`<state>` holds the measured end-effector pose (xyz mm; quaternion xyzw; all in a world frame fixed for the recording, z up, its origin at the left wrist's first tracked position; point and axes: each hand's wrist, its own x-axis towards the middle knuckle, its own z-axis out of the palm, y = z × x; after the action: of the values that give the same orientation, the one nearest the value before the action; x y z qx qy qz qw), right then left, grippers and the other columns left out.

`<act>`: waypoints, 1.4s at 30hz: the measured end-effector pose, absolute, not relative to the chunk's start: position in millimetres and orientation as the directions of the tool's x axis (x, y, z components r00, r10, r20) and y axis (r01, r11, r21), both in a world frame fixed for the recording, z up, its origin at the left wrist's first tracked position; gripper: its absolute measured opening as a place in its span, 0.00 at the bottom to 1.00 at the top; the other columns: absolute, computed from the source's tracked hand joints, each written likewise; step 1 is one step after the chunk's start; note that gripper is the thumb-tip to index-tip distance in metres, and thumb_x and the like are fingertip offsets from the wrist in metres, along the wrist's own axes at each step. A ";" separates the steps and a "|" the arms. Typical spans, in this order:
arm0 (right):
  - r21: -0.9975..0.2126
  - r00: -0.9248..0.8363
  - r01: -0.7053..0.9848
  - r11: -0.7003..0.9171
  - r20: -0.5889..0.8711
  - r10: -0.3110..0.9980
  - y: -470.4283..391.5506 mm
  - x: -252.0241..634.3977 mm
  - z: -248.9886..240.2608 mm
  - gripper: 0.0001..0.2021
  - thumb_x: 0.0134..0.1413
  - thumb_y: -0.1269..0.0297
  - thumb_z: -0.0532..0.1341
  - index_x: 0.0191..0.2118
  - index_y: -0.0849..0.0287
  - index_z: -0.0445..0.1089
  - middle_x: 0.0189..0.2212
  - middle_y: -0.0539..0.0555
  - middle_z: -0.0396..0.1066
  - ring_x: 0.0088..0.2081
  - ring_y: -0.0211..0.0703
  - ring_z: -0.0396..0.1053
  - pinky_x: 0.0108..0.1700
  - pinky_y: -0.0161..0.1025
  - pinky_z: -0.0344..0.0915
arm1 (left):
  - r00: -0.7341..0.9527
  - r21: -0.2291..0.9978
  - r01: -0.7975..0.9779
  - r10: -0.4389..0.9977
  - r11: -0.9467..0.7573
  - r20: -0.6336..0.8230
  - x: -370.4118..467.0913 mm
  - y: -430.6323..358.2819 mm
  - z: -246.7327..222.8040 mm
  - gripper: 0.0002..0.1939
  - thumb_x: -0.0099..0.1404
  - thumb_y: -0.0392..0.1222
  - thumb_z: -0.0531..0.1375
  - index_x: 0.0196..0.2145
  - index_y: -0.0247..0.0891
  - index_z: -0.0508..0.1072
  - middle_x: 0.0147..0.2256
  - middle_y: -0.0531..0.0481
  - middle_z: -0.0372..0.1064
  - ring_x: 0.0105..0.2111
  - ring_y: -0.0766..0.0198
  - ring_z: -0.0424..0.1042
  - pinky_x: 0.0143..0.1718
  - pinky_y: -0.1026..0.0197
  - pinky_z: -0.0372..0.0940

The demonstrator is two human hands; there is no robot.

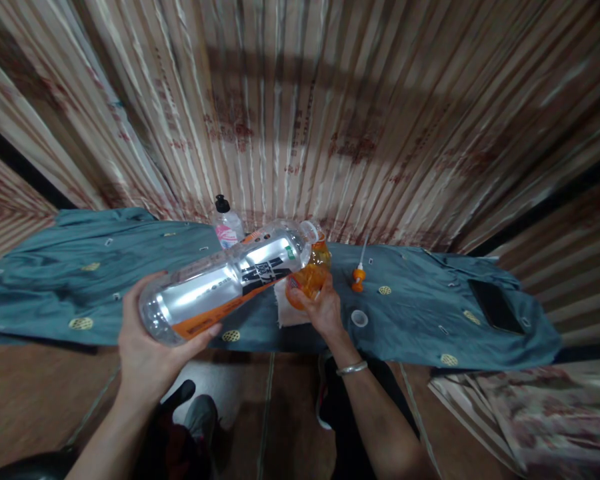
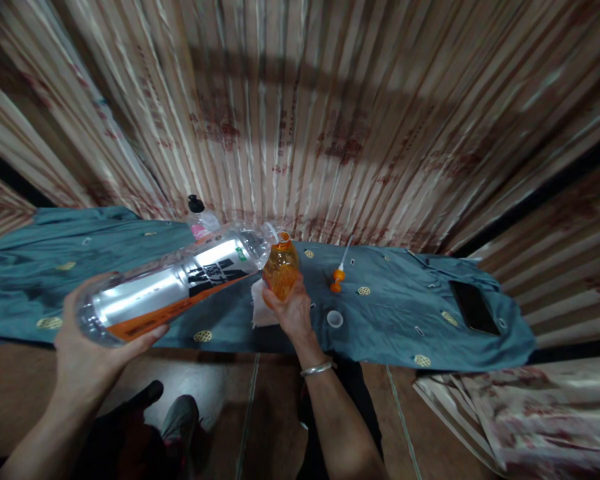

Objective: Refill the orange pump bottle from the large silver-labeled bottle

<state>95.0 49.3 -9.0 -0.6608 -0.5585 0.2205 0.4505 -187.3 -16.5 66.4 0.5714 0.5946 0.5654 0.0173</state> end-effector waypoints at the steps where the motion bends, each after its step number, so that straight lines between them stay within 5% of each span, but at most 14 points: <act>1: -0.840 0.281 0.541 0.028 0.212 0.936 49.1 94.8 -8.2 0.31 0.52 0.54 0.72 0.58 0.59 0.67 0.49 0.63 0.83 0.51 0.60 0.83 0.54 0.51 0.77 | -0.349 0.695 0.657 0.699 -0.292 0.624 -187.0 -16.6 66.3 0.55 0.39 0.75 0.75 0.58 0.40 0.73 0.55 0.37 0.78 0.54 0.39 0.80 0.58 0.35 0.74; 10: -0.835 0.283 0.550 0.018 0.206 0.937 48.4 93.5 -6.9 0.32 0.52 0.53 0.72 0.60 0.59 0.66 0.50 0.64 0.83 0.52 0.61 0.82 0.55 0.53 0.76 | -0.364 0.734 0.617 0.723 -0.284 0.587 -187.6 -16.5 65.5 0.56 0.37 0.71 0.77 0.59 0.40 0.73 0.55 0.36 0.78 0.54 0.37 0.79 0.59 0.33 0.72; 23: -0.836 0.291 0.549 0.020 0.214 0.933 49.0 92.3 -7.5 0.31 0.51 0.53 0.73 0.58 0.60 0.68 0.48 0.62 0.84 0.50 0.59 0.83 0.53 0.50 0.78 | -0.357 0.719 0.635 0.719 -0.282 0.596 -184.7 -14.5 68.1 0.60 0.38 0.77 0.74 0.58 0.31 0.74 0.51 0.30 0.79 0.49 0.36 0.81 0.53 0.31 0.76; 42: -0.833 0.293 0.552 0.038 0.236 0.927 48.4 91.0 -7.6 0.32 0.52 0.53 0.73 0.59 0.59 0.68 0.49 0.62 0.84 0.50 0.58 0.84 0.52 0.47 0.78 | -0.354 0.691 0.673 0.704 -0.266 0.615 -190.4 -16.2 63.4 0.60 0.40 0.79 0.72 0.60 0.33 0.74 0.53 0.30 0.78 0.52 0.33 0.80 0.55 0.26 0.74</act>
<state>91.0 48.4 -7.6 -0.6624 -0.5580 0.2056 0.4555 -190.4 -16.2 63.4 0.5683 0.6058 0.5567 0.0142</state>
